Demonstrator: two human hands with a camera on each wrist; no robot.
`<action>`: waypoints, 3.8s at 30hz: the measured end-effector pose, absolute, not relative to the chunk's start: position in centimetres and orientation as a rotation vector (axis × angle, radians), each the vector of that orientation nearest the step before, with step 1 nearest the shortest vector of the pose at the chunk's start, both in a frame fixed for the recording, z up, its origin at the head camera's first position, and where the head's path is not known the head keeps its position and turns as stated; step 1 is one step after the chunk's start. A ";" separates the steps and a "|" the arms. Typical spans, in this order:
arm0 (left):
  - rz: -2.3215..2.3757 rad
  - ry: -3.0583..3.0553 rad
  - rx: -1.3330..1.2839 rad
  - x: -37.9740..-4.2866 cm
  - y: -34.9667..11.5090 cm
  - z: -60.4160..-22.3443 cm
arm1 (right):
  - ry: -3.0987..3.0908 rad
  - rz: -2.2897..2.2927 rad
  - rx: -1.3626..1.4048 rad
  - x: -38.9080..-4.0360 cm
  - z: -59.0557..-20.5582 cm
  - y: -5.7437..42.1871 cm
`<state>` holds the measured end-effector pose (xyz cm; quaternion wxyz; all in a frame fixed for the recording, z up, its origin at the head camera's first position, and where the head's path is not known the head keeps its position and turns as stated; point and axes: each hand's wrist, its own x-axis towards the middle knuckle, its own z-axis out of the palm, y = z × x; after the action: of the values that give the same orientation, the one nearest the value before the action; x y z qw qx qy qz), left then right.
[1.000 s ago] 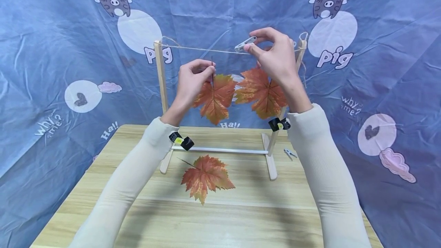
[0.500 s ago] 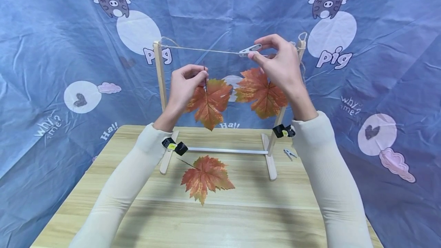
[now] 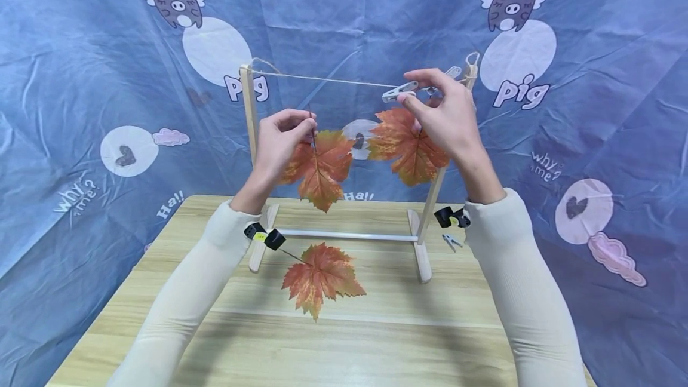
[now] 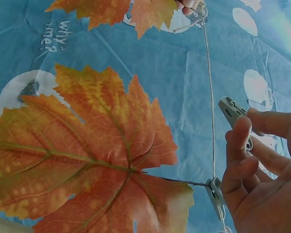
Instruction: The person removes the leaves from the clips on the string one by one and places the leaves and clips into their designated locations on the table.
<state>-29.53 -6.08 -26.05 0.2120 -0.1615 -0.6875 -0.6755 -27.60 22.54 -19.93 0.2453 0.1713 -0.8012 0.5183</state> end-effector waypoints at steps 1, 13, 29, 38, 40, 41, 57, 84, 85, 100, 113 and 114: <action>-1.874 -1.914 -0.446 -29.5 -6.2 -26.1 | -2.196 1.406 0.464 -27.5 -20.0 22.6; -1.966 -1.919 -0.429 -28.9 -6.6 -27.2 | -2.247 1.322 0.422 -26.8 -21.7 23.7; -2.078 -1.922 -0.388 -28.5 -7.4 -29.5 | -2.326 1.251 0.392 -26.0 -24.3 25.3; -2.111 -1.962 -0.344 -28.2 -7.7 -30.5 | -2.328 1.238 0.382 -25.6 -25.6 26.4; -2.122 -1.960 -0.334 -28.1 -7.7 -30.7 | -2.333 1.233 0.368 -25.4 -25.9 26.6; -2.129 -1.957 -0.327 -28.1 -7.7 -30.8 | -2.337 1.232 0.361 -25.4 -26.0 26.7; -2.261 -1.913 -0.257 -27.9 -7.4 -32.8 | -2.402 1.272 0.252 -24.7 -28.5 29.0; -2.395 -1.915 -0.054 -27.0 -7.1 -38.4 | -2.465 1.342 0.131 -24.1 -33.3 32.4; -2.400 -1.910 -0.050 -27.0 -7.1 -38.5 | -2.471 1.340 0.134 -24.1 -33.5 32.5; -2.439 -1.917 0.010 -26.5 -7.5 -41.1 | -2.489 1.307 0.157 -23.7 -36.1 34.0; -2.470 -1.922 0.080 -26.2 -7.8 -42.8 | -2.568 1.263 0.087 -23.8 -38.4 35.7; -2.468 -1.924 0.089 -26.2 -7.8 -43.0 | -2.575 1.260 0.081 -23.8 -38.6 35.8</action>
<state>-26.20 -7.79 -43.00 0.0054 0.0284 -0.6144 -0.7884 -23.83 35.85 -38.59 0.1364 0.0279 -0.8896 0.4351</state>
